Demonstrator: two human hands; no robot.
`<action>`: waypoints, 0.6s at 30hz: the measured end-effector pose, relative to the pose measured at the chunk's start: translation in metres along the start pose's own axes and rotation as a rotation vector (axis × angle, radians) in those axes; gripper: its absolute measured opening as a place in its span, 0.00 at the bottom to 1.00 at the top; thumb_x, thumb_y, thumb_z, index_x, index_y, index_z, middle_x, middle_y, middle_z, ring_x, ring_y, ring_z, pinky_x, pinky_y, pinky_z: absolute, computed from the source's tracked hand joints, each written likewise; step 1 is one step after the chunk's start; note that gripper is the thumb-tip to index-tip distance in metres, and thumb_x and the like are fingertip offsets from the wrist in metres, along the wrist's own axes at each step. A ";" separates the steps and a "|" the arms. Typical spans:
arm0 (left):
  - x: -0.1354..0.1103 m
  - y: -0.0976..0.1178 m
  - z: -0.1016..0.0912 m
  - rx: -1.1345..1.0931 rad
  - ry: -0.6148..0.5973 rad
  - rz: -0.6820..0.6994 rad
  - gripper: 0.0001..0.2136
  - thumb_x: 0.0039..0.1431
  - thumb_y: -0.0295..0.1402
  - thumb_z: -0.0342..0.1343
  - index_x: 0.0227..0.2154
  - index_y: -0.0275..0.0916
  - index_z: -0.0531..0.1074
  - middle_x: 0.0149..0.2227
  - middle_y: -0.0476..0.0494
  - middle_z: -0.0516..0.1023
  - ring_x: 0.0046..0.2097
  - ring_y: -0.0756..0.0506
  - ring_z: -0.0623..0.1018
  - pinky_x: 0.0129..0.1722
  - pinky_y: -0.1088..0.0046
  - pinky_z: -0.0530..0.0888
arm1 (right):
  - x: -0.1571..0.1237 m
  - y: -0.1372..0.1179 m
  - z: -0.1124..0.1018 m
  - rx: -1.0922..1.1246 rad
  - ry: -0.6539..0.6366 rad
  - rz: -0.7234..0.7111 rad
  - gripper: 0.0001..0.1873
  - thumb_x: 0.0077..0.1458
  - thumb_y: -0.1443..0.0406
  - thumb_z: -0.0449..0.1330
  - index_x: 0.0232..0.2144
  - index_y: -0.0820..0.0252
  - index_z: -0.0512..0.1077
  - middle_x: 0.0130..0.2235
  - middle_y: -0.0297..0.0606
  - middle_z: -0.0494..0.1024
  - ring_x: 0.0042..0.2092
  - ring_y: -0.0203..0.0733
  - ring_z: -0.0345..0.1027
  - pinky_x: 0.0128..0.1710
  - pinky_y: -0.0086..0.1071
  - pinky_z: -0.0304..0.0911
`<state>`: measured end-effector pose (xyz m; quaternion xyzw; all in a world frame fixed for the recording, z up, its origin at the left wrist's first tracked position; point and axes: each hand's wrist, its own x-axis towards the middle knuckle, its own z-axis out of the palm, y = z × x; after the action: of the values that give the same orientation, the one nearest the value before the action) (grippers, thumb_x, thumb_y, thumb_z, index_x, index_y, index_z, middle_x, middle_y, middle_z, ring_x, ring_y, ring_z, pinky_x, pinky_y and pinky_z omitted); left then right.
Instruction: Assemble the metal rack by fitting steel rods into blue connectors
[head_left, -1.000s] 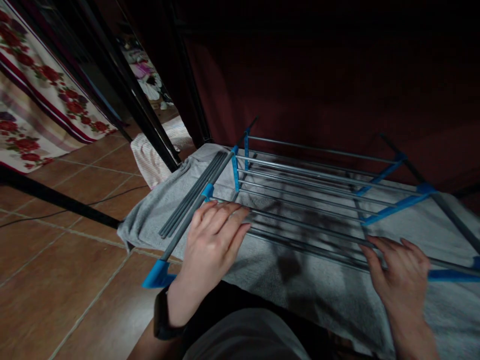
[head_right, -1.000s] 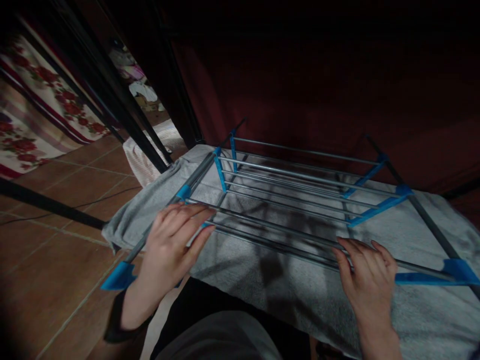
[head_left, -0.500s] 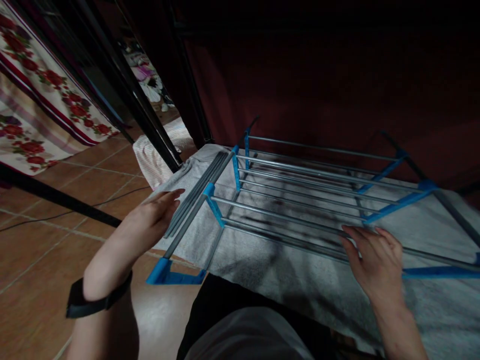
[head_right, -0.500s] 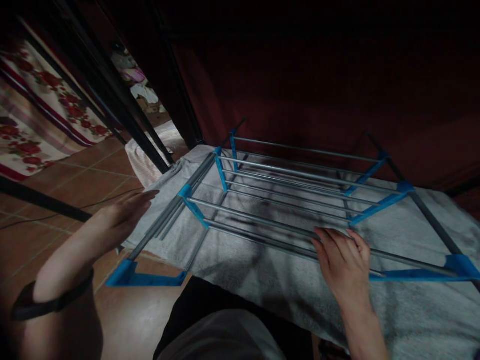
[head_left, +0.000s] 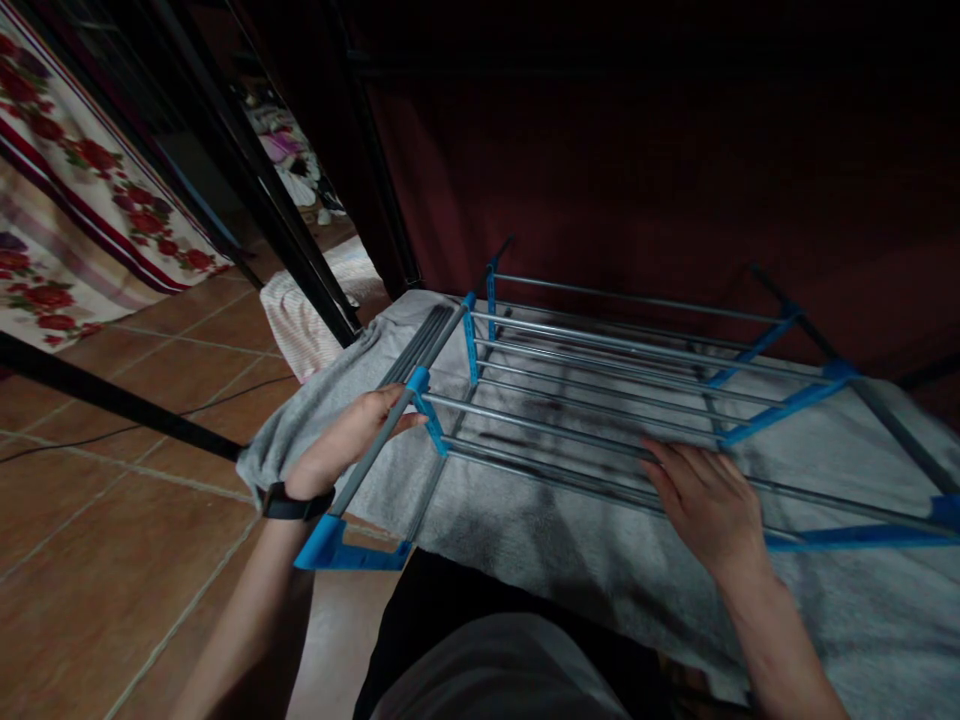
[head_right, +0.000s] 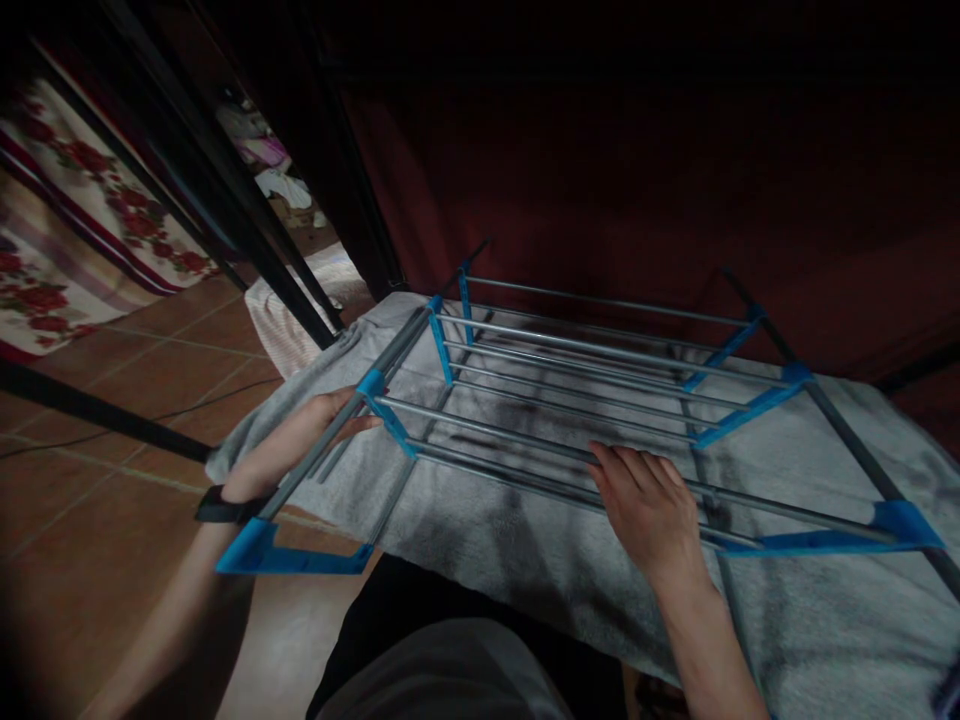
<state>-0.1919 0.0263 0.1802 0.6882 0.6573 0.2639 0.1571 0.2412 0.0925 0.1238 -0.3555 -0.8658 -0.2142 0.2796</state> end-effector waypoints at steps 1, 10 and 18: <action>0.000 0.002 0.001 -0.006 -0.008 -0.008 0.16 0.65 0.45 0.51 0.31 0.37 0.71 0.30 0.50 0.73 0.33 0.48 0.72 0.34 0.74 0.70 | 0.001 0.000 0.000 -0.003 -0.005 -0.004 0.14 0.64 0.64 0.60 0.51 0.61 0.73 0.39 0.38 0.79 0.39 0.41 0.71 0.44 0.35 0.61; 0.007 -0.024 0.016 -0.076 0.004 -0.013 0.16 0.64 0.46 0.53 0.29 0.37 0.67 0.28 0.52 0.67 0.32 0.50 0.67 0.32 0.75 0.65 | 0.002 0.002 0.000 -0.023 -0.019 -0.024 0.13 0.64 0.65 0.59 0.50 0.60 0.73 0.34 0.36 0.76 0.35 0.40 0.67 0.39 0.36 0.58; 0.008 -0.039 0.025 -0.141 0.064 0.014 0.17 0.61 0.48 0.55 0.26 0.40 0.65 0.26 0.49 0.66 0.29 0.48 0.65 0.27 0.73 0.65 | 0.002 0.003 0.004 -0.015 -0.050 -0.009 0.09 0.65 0.65 0.59 0.47 0.59 0.74 0.34 0.37 0.76 0.36 0.41 0.67 0.37 0.36 0.56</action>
<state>-0.2097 0.0410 0.1393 0.6711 0.6370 0.3327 0.1823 0.2409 0.0976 0.1231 -0.3588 -0.8724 -0.2132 0.2542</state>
